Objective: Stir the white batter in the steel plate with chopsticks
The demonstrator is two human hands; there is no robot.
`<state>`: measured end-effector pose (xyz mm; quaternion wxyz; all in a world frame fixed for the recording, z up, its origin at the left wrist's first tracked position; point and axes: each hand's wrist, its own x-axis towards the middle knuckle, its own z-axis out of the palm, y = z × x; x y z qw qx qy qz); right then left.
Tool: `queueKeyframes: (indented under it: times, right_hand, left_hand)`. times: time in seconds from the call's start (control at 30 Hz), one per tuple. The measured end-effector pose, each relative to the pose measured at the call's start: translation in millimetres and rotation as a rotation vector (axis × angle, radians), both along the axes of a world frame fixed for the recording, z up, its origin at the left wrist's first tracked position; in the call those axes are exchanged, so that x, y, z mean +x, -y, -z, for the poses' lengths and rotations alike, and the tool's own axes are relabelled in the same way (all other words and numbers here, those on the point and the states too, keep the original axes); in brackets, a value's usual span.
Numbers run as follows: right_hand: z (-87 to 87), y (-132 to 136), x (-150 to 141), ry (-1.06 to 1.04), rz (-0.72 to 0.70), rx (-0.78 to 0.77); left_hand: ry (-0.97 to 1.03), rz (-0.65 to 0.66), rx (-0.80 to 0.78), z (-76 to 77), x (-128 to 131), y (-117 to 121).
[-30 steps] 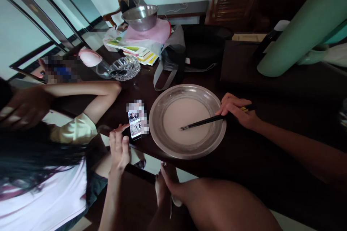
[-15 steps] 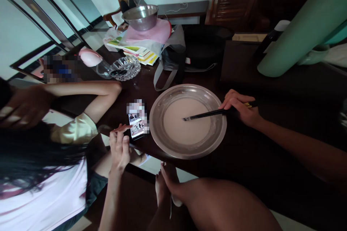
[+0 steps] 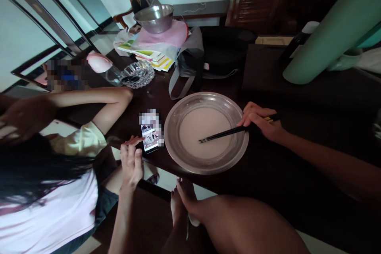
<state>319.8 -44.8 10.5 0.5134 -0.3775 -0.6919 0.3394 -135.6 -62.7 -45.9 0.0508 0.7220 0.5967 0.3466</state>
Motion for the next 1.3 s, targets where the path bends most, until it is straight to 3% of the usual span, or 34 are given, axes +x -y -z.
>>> queueKeyframes:
  times: [0.17, 0.33, 0.47, 0.67, 0.83, 1.0, 1.2, 1.3]
  right_hand:
    - [2.1, -2.8, 1.2, -0.039, 0.089, 0.011]
    - [2.8, -1.6, 0.1, -0.002, 0.011, 0.008]
    - [0.8, -0.7, 0.5, -0.016, 0.102, 0.016]
    - [-2.1, 1.0, 0.1, -0.021, 0.025, 0.014]
    - [-2.0, -1.3, 1.7, -0.035, 0.122, -0.011]
    - [0.0, -1.5, 2.3, -0.018, 0.017, 0.007]
    - [-0.3, -1.5, 2.2, -0.033, 0.109, -0.013]
    - [0.4, -1.6, 2.1, -0.030, 0.054, -0.006]
  left_hand:
    - [-0.006, 0.009, -0.040, -3.5, 0.8, 0.9]
    - [-0.029, -0.017, -0.068, -7.0, 3.4, 2.4]
    - [-0.038, -0.038, -0.070, -5.8, 3.4, 2.0]
    - [0.014, 0.002, -0.018, 0.1, 1.9, 1.9]
    - [0.044, 0.024, 0.010, 0.5, 9.8, 6.4]
    - [0.041, 0.047, 0.073, -2.8, 17.2, 10.6]
    - [-0.002, 0.111, 0.144, -5.9, 21.4, 13.9]
    - [-0.051, 0.121, 0.137, -6.1, 23.1, 14.1]
